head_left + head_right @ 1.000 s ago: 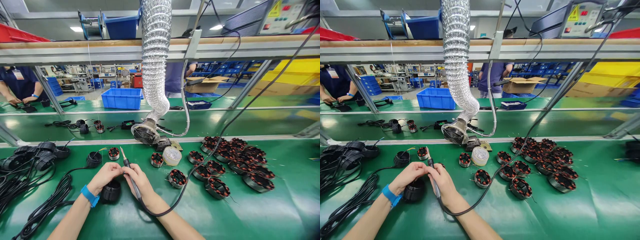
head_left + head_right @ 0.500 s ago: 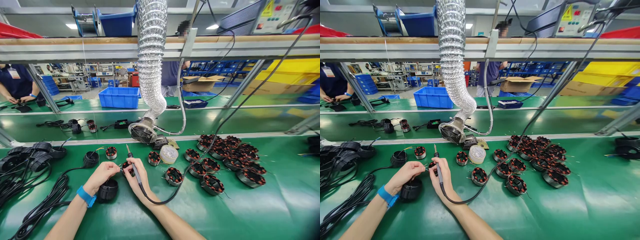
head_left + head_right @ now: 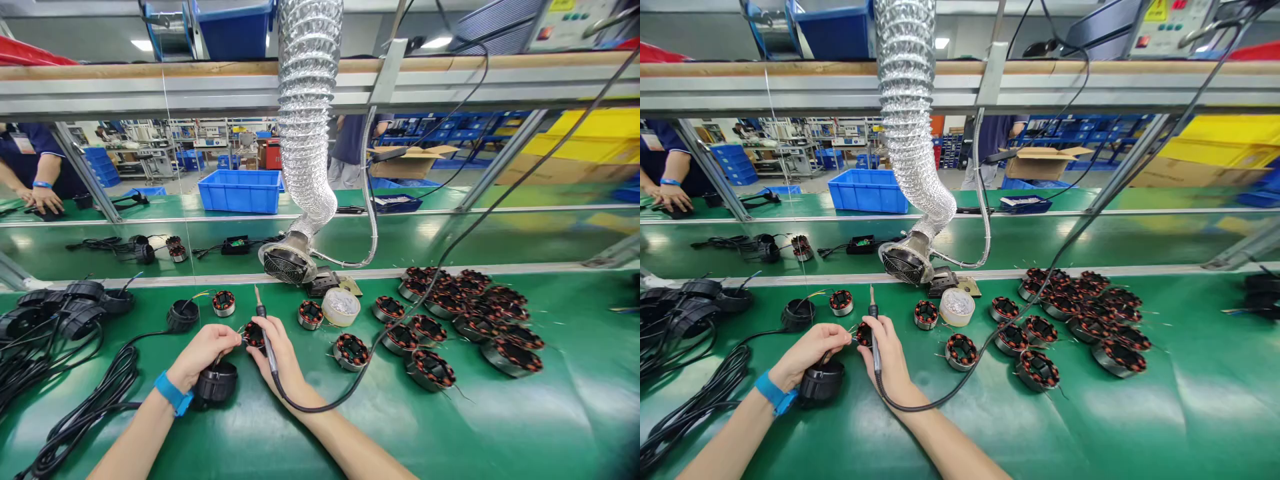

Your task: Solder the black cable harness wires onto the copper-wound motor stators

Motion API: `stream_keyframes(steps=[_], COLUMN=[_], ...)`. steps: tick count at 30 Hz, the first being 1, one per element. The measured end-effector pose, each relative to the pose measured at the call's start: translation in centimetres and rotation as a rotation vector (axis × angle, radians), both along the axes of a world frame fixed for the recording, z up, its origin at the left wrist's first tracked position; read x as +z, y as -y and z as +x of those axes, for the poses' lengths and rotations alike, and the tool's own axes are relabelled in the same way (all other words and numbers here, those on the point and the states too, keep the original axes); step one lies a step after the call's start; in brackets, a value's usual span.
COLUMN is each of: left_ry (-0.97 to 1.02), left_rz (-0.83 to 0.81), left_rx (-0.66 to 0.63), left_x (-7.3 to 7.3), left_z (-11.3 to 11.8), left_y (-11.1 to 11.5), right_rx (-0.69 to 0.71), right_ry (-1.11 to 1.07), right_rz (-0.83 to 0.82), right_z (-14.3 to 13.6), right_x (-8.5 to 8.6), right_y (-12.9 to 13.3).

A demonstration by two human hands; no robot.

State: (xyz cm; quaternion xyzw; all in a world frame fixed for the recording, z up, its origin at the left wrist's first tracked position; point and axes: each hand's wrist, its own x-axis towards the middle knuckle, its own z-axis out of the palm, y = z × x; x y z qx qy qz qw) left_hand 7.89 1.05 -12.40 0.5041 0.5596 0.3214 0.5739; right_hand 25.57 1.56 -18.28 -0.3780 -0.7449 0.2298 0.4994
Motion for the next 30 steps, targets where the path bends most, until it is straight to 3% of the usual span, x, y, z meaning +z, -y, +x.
stream_keyframes(steps=[4,8,14,17,30], left_ry=[-0.007,-0.001,-0.010,0.000,0.010], left_rz=[0.008,0.009,-0.009,0.001,0.027], left_rx=[0.028,0.040,0.055,0.048,0.033], left_x=[0.1,0.0,-0.1,-0.2,-0.3], left_z=[0.3,0.2,0.1,0.0,-0.1], left_y=[0.2,0.2,0.0,-0.1,0.1], right_rx=[-0.013,-0.055,-0.163,-0.149,-0.090], right_ry=[-0.007,-0.047,-0.187,-0.164,-0.116], right_rz=[-0.003,0.033,0.243,0.332,0.379], right_z=[-0.2,0.2,1.4,1.6,1.3], right_x=[-0.1,1.0,3.5,4.2,3.5], right_y=[0.1,0.4,1.9,2.6,2.7])
